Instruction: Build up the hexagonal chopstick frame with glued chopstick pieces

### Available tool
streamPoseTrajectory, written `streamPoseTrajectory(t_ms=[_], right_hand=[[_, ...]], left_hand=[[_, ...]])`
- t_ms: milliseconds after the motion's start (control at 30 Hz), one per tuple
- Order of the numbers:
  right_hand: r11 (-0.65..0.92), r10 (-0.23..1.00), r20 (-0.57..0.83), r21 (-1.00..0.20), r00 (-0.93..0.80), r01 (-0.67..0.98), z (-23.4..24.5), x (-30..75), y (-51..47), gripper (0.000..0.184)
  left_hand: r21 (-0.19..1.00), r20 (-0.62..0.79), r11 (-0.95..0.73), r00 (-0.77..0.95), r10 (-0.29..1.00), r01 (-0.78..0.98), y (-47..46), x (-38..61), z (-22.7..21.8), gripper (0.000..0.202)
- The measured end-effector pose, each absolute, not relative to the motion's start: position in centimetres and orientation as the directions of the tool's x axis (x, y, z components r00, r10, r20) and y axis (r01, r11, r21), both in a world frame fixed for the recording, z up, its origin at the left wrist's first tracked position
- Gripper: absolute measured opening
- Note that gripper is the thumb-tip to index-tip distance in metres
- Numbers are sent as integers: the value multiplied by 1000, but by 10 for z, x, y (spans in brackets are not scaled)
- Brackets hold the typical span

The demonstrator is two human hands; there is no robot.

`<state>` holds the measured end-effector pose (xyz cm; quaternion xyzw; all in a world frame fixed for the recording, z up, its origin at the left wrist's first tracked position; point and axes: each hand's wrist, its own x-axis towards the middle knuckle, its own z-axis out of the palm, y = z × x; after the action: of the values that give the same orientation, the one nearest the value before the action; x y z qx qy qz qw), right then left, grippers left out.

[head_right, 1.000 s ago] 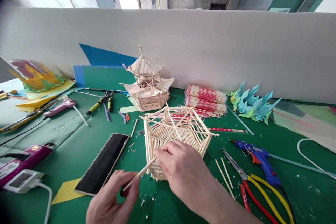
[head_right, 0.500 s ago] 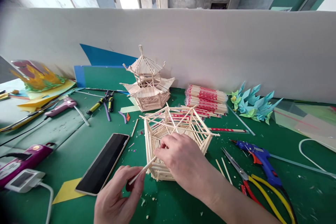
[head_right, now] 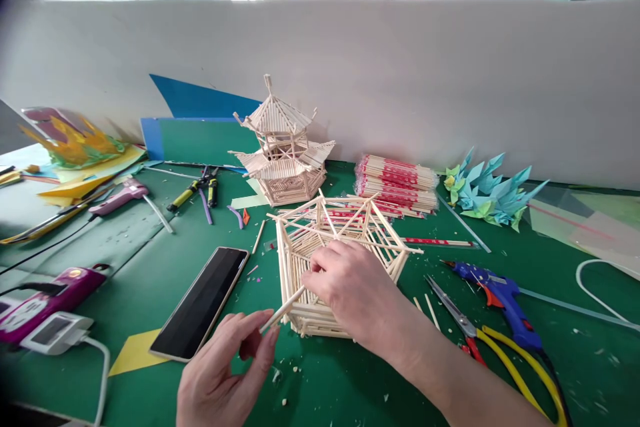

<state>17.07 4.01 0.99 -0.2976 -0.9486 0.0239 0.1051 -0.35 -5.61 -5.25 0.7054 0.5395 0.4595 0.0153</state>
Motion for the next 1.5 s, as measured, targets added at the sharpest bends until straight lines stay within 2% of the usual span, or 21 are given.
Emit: streamPoseTrajectory(t_ms=[300,533,833,1000,1167,1333,1500], right_hand=[[815,580,184,-143,-794,562,8,172,38,23],[821,566,215,-233,-796,521,10,171,34,19],[831,549,247,-262,-798,491,7,172,34,20],[834,543,252,-277,-801,478,8,170,34,20],[845,529,257,-250,-809,473,8,170,35,21],[842,532,254,-255,-808,475,7,171,35,21],[836,532,258,-311,-806,452,5,172,36,22]], left_hand=[[535,639,-421,-24,769,733,-57,-1,-50,18],[609,634,-423,-90,768,671,-64,-5,-54,21],[676,604,-364,-198,772,641,-72,-4,-52,14],[659,590,-365,-152,793,658,-71,-5,-54,16],[589,635,-417,-77,769,692,-63,-3,-54,29],[595,611,-403,-66,789,696,-57,1,-53,22],[602,605,-390,-80,792,696,-56,3,-51,15]])
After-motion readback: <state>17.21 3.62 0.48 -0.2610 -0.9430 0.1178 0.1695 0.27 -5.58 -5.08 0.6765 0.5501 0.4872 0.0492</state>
